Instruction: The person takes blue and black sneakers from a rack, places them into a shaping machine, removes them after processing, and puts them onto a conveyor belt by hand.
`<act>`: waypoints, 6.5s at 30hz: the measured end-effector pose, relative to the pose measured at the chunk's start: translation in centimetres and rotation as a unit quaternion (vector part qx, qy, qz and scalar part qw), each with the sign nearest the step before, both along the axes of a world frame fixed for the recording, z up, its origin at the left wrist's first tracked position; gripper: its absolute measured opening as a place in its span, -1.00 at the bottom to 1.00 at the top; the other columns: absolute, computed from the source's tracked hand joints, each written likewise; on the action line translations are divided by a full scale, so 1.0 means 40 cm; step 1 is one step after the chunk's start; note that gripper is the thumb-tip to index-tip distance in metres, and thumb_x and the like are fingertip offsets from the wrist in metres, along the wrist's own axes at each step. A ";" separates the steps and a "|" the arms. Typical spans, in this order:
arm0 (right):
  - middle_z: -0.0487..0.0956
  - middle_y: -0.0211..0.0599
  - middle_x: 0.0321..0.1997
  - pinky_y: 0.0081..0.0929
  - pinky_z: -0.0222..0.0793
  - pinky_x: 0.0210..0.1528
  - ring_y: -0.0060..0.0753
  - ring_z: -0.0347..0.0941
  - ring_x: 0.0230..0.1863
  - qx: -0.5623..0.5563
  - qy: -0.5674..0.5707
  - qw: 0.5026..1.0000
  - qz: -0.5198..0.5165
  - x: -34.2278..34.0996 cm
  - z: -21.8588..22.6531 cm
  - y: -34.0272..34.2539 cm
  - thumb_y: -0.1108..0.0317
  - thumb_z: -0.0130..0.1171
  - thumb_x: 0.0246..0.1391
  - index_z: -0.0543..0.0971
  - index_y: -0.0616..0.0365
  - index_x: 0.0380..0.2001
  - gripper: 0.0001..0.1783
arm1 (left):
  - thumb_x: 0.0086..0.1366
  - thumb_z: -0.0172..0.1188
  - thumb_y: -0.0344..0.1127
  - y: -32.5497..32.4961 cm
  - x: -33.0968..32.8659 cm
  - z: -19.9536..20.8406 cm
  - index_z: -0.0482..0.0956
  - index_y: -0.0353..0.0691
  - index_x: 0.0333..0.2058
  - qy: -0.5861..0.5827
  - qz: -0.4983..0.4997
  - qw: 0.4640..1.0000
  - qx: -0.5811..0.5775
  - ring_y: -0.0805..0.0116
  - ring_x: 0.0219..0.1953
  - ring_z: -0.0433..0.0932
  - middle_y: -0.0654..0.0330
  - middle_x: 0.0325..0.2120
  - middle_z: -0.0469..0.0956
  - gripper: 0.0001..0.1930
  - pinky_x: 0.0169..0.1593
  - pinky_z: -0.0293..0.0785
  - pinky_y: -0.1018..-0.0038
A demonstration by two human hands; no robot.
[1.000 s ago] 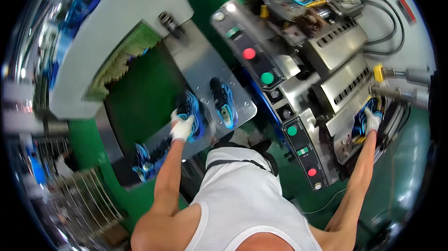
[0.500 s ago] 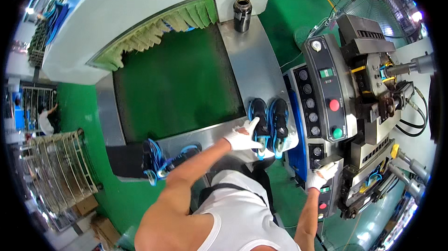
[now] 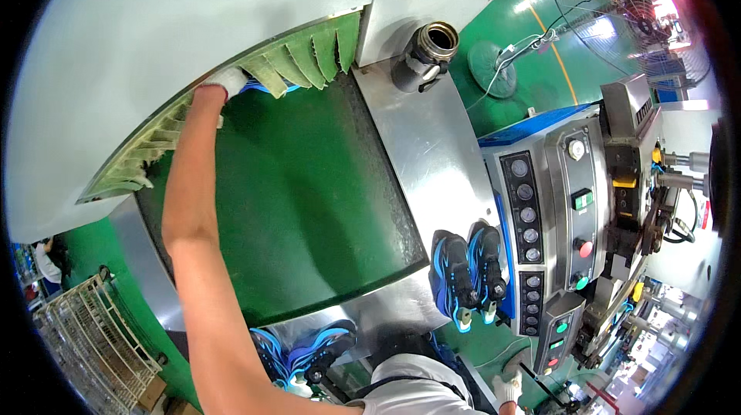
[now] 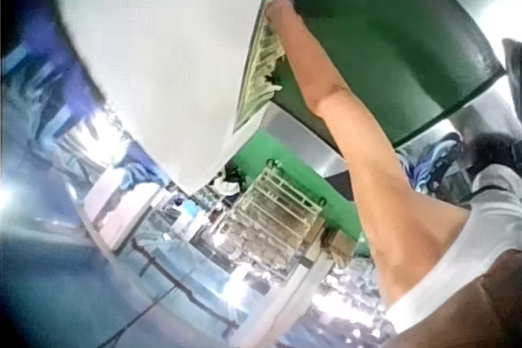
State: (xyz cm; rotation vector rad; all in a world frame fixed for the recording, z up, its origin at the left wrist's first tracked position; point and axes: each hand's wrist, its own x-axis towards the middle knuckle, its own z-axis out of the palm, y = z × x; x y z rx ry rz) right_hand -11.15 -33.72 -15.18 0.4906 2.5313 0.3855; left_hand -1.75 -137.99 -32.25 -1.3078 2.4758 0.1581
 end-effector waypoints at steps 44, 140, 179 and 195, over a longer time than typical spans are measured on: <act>0.38 -0.14 0.42 -0.21 0.30 0.34 -0.24 0.35 0.36 -0.969 -0.129 0.192 -0.090 -0.476 0.197 0.016 0.45 0.27 0.09 0.30 0.14 0.41 -0.21 | 0.32 0.28 -0.35 1.761 -0.773 0.868 0.52 -0.26 0.17 0.453 -0.444 0.763 0.122 -0.03 0.24 0.48 -0.08 0.18 0.51 -0.55 0.31 0.36 0.24; 0.61 -0.41 -0.27 -0.50 0.48 -0.38 -0.55 0.53 -0.39 -0.731 -0.079 0.635 -0.237 0.040 -0.001 -0.515 0.42 0.52 -0.09 0.53 0.20 0.06 -0.40 | 0.01 0.50 0.20 1.507 0.189 0.418 0.52 -0.52 -0.05 0.195 0.150 0.918 0.311 -0.01 -0.03 0.62 -0.20 -0.09 0.62 -0.17 0.07 0.51 0.17; 0.44 0.34 0.27 -0.13 0.32 0.33 0.21 0.42 0.29 0.037 0.605 0.473 -0.639 0.961 0.295 0.943 0.10 0.33 0.10 0.26 0.40 0.35 -0.12 | 0.23 0.28 -0.07 3.563 0.029 0.700 0.33 -0.37 0.16 0.094 -0.859 0.345 0.366 -0.27 -0.08 0.60 -0.29 -0.11 0.57 -0.35 -0.03 0.53 0.05; 0.18 0.10 0.52 -0.06 0.06 0.53 0.02 0.13 0.53 -0.453 0.740 0.481 -0.126 0.376 0.370 0.596 0.64 0.14 0.13 0.18 0.39 0.39 -0.25 | 0.30 0.26 -0.05 3.072 -0.122 0.521 0.27 -0.42 0.30 0.205 -0.704 0.435 0.523 -0.15 0.30 0.38 -0.23 0.24 0.38 -0.25 0.32 0.33 0.16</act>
